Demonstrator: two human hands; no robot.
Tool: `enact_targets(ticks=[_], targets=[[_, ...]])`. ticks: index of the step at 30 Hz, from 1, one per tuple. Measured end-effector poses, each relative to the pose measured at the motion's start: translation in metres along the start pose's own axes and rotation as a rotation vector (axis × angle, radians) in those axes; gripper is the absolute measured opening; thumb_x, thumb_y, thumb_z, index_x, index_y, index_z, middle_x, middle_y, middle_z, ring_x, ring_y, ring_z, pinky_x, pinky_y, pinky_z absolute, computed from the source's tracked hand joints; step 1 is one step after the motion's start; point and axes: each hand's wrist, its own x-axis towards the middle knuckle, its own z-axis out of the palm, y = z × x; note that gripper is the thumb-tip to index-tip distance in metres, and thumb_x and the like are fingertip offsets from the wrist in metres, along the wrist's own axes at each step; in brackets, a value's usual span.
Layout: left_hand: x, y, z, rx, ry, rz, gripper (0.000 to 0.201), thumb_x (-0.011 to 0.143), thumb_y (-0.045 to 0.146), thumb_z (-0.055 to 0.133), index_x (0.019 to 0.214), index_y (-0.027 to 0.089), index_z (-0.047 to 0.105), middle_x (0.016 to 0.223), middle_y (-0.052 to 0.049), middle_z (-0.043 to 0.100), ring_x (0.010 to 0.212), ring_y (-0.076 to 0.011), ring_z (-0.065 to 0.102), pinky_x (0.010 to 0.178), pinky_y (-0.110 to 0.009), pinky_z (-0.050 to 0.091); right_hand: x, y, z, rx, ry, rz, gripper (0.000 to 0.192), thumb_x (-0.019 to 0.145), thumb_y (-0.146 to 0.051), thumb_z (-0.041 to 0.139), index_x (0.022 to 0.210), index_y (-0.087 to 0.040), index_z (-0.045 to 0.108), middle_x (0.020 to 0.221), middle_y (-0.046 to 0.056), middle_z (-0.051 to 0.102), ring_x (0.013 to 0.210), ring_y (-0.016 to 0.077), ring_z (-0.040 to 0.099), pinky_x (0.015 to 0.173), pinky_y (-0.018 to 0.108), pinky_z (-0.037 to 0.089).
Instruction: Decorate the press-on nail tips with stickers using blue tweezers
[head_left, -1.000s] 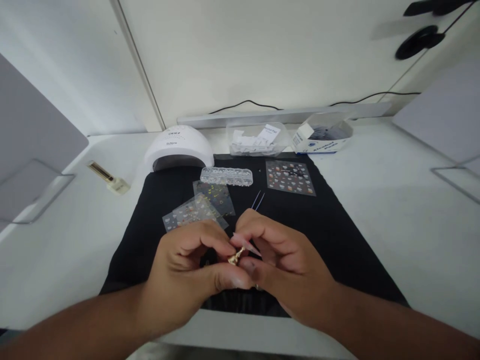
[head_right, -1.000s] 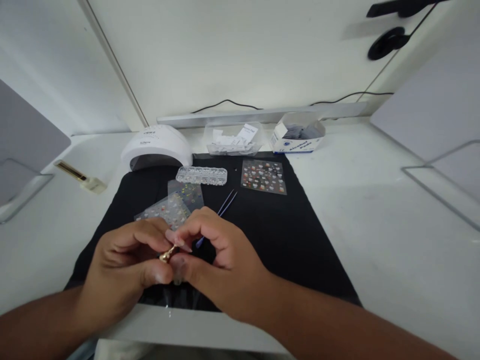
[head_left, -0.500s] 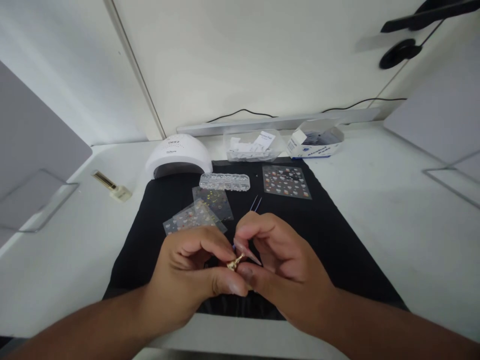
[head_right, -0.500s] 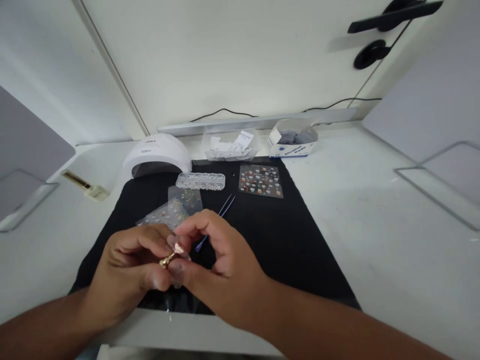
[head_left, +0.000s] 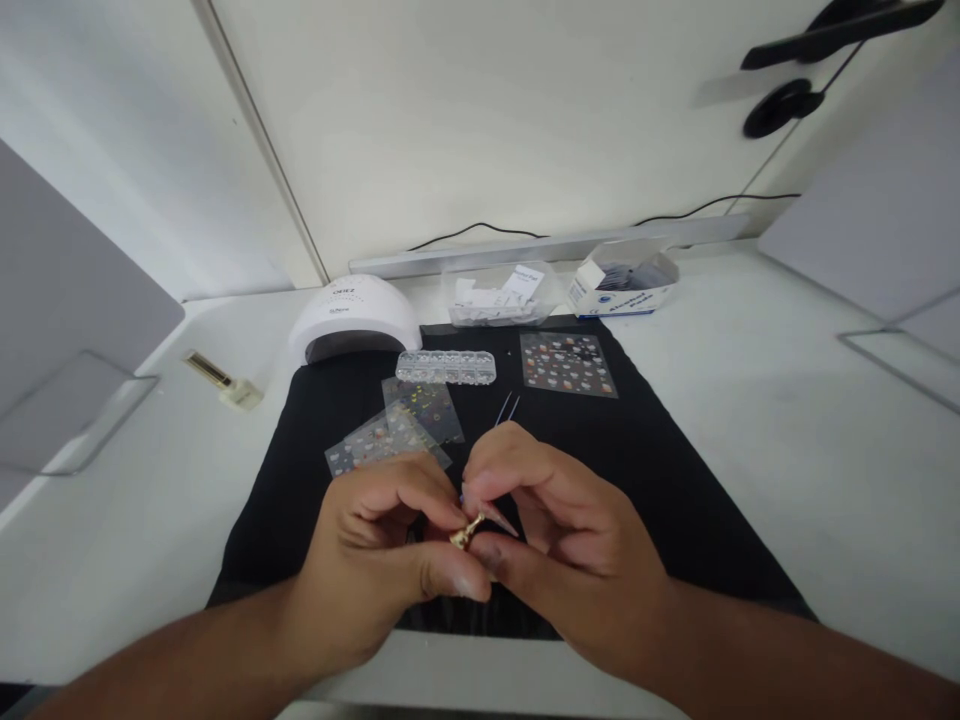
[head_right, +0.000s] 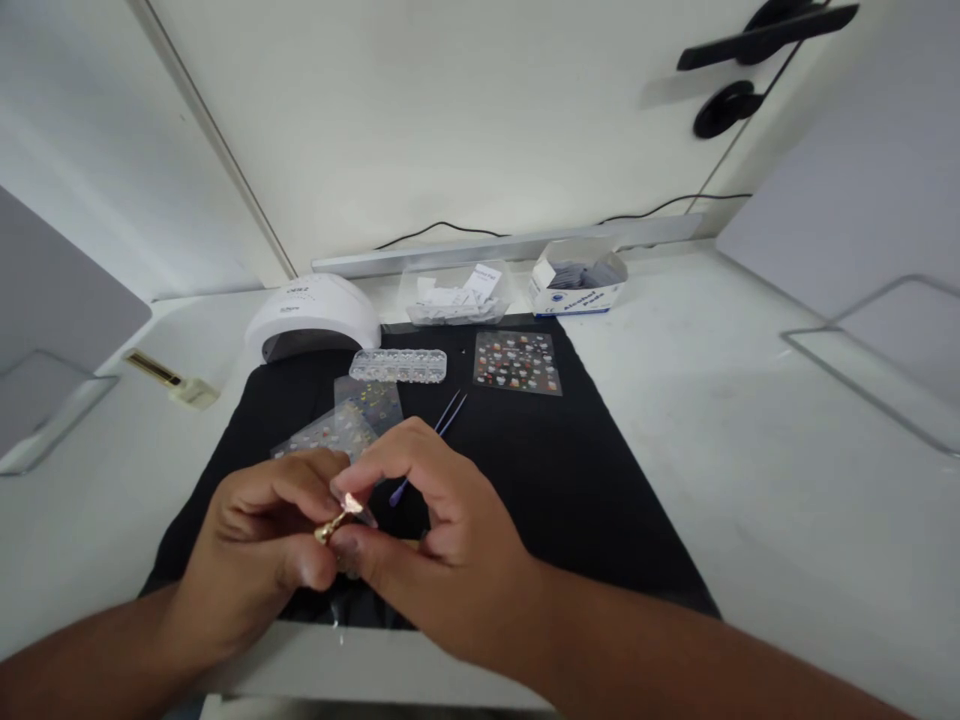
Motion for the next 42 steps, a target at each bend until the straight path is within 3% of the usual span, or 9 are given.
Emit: enact_targets(ticks=[7, 11, 20, 26, 36, 38, 42], targets=[[-0.003, 0.003, -0.003, 0.02, -0.041, -0.027, 0.016, 0.074, 0.025, 0.091, 0.088, 0.027, 0.085, 0.077, -0.002, 0.079, 0.071, -0.0139, 0.074, 0.07, -0.021, 0.062, 0.002, 0.0, 0.0, -0.002, 0.013, -0.025, 0.02, 0.087, -0.014, 0.07, 0.099, -0.028, 0.062, 0.085, -0.002, 0.061, 0.082, 0.0146, 0.059, 0.074, 0.031, 0.051], [-0.002, 0.006, -0.005, 0.015, -0.086, -0.033, 0.013, 0.079, 0.028, 0.088, 0.091, 0.027, 0.085, 0.077, -0.003, 0.08, 0.065, -0.0119, 0.072, 0.063, -0.019, 0.06, 0.001, -0.003, -0.002, -0.023, -0.001, -0.029, 0.019, 0.088, -0.014, 0.069, 0.1, -0.028, 0.063, 0.085, -0.002, 0.062, 0.084, 0.0156, 0.06, 0.076, 0.033, 0.051], [-0.004, 0.007, 0.0, -0.045, -0.026, -0.113, 0.011, 0.074, 0.024, 0.091, 0.083, 0.027, 0.084, 0.071, -0.001, 0.076, 0.062, -0.0099, 0.07, 0.062, -0.016, 0.06, 0.003, -0.002, -0.002, -0.086, -0.066, -0.098, 0.036, 0.082, -0.022, 0.076, 0.114, -0.028, 0.061, 0.095, 0.003, 0.064, 0.088, 0.0201, 0.062, 0.083, 0.04, 0.055], [-0.004, 0.007, 0.0, -0.121, -0.011, -0.208, 0.012, 0.071, 0.025, 0.093, 0.077, 0.025, 0.083, 0.072, -0.001, 0.075, 0.064, -0.0091, 0.069, 0.062, -0.016, 0.059, 0.006, -0.002, -0.003, -0.219, 0.002, -0.197, 0.024, 0.087, -0.026, 0.075, 0.107, -0.027, 0.063, 0.089, 0.003, 0.066, 0.084, 0.0205, 0.062, 0.079, 0.04, 0.055], [-0.005, 0.012, 0.004, -0.175, -0.029, -0.364, 0.018, 0.068, 0.033, 0.095, 0.076, 0.023, 0.082, 0.072, -0.002, 0.074, 0.062, -0.0112, 0.066, 0.055, -0.019, 0.055, 0.007, -0.006, -0.005, -0.325, 0.032, -0.25, 0.023, 0.083, -0.025, 0.076, 0.103, -0.027, 0.064, 0.084, 0.004, 0.065, 0.079, 0.0216, 0.062, 0.073, 0.041, 0.053], [-0.006, 0.013, 0.0, -0.096, -0.05, -0.324, 0.024, 0.069, 0.041, 0.093, 0.078, 0.022, 0.082, 0.07, -0.003, 0.072, 0.059, -0.0118, 0.063, 0.053, -0.02, 0.052, 0.009, -0.008, -0.007, -0.309, 0.043, -0.246, 0.024, 0.08, -0.022, 0.075, 0.101, -0.028, 0.066, 0.082, 0.003, 0.065, 0.078, 0.0218, 0.061, 0.073, 0.042, 0.052], [0.003, 0.013, -0.021, 0.247, -0.021, -0.084, 0.038, 0.083, 0.058, 0.076, 0.081, 0.02, 0.078, 0.066, -0.002, 0.066, 0.061, -0.0132, 0.058, 0.056, -0.023, 0.049, 0.017, -0.001, -0.026, -0.214, 0.138, -0.19, 0.028, 0.076, -0.015, 0.074, 0.099, -0.03, 0.07, 0.084, 0.003, 0.065, 0.084, 0.0234, 0.06, 0.08, 0.043, 0.051]])
